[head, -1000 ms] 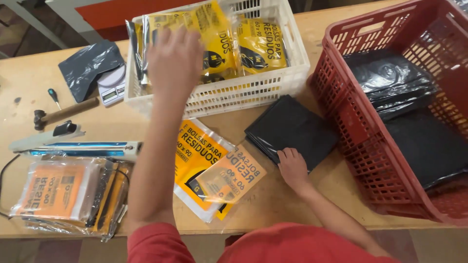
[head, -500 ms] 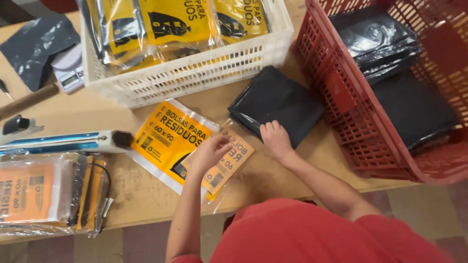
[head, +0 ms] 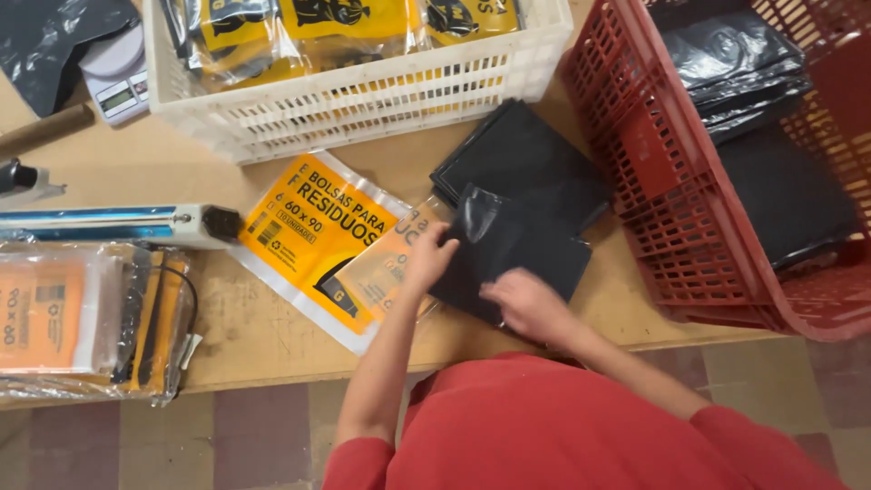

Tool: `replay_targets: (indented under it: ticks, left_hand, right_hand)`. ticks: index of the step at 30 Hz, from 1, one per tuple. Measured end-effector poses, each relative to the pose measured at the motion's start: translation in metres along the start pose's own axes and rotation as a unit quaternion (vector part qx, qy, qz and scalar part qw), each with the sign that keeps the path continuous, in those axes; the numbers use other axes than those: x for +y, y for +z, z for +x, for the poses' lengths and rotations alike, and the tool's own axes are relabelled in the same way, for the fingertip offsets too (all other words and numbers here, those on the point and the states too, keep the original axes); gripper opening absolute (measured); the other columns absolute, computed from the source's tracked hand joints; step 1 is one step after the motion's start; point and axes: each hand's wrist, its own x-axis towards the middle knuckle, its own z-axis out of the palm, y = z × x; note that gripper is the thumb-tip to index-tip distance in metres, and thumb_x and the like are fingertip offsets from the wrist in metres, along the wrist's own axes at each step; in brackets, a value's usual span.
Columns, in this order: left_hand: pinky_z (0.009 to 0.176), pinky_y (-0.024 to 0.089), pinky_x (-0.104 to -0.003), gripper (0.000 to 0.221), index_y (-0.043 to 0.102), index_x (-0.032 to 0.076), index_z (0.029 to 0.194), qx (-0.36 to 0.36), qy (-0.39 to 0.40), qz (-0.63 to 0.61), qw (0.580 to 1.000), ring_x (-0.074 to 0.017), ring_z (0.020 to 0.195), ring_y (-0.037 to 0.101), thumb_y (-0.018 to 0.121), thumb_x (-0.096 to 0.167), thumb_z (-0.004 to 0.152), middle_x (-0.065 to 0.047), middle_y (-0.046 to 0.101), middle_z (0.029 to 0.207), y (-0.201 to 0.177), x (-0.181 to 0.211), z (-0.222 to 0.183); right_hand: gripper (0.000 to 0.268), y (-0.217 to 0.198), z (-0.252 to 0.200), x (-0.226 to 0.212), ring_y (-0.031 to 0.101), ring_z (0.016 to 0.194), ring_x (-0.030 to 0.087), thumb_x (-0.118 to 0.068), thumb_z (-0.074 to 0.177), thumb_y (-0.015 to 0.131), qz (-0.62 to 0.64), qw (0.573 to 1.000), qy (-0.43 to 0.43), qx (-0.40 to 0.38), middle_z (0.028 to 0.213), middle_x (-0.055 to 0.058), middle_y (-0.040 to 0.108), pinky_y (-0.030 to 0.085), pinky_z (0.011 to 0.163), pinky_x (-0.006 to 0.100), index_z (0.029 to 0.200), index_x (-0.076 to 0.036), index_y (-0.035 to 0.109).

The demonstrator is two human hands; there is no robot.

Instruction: The person repeatedly places folded black trash bags into yellow and black labeled packaging sleeves, seals them with a heat sealer, and places the finished packages into a white basket. The process is repeated multiple times throughout the clip.

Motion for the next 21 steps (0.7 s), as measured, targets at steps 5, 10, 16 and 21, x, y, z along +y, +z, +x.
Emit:
replay_targets:
  ticks: [5, 10, 16, 21]
  left_hand:
    - [0.093, 0.054, -0.037, 0.023, 0.071, 0.023, 0.113, 0.052, 0.195, -0.038, 0.979, -0.0255, 0.107, 0.068, 0.07, 0.017, 0.091, -0.003, 0.073, 0.103, 0.011, 0.031, -0.06]
    - [0.089, 0.054, -0.039, 0.026, 0.068, 0.019, 0.11, 0.095, 0.243, 0.108, 0.959, -0.0275, 0.101, 0.066, 0.074, 0.017, 0.085, -0.005, 0.067, 0.097, -0.021, 0.01, -0.092]
    - [0.084, 0.055, -0.046, 0.036, 0.06, 0.019, 0.104, -0.041, 0.094, 0.396, 0.913, -0.0282, 0.111, 0.056, 0.076, 0.04, 0.08, -0.003, 0.057, 0.105, -0.074, -0.051, -0.119]
    - [0.084, 0.056, -0.045, 0.019, 0.063, 0.018, 0.094, -0.077, 0.041, 0.374, 0.924, -0.0278, 0.105, 0.058, 0.072, 0.032, 0.085, -0.002, 0.059, 0.098, -0.078, -0.083, -0.112]
  right_hand:
    - [0.099, -0.039, 0.002, 0.079, 0.052, 0.127, 0.037, -0.033, 0.065, 0.087, 0.027, 0.964, 0.218, 0.148, 0.133, 0.019, 0.059, 0.037, 0.111, 0.049, 0.151, -0.008, 0.045]
    - [0.012, -0.033, -0.003, 0.089, 0.071, 0.087, 0.022, -0.025, 0.083, 0.08, 0.114, 0.95, 0.283, 0.071, 0.081, -0.002, 0.074, 0.053, 0.08, 0.035, 0.09, -0.021, 0.072]
    - [0.021, -0.012, -0.03, 0.12, 0.07, 0.091, 0.02, -0.018, 0.098, 0.068, 0.293, 0.848, 0.415, 0.148, 0.098, 0.01, 0.074, 0.056, 0.075, 0.037, 0.117, -0.012, 0.071]
    - [0.026, 0.018, -0.051, 0.143, 0.07, 0.086, 0.019, -0.012, 0.1, 0.061, 0.407, 0.759, 0.458, 0.222, 0.1, 0.01, 0.071, 0.06, 0.066, 0.034, 0.126, -0.011, 0.065]
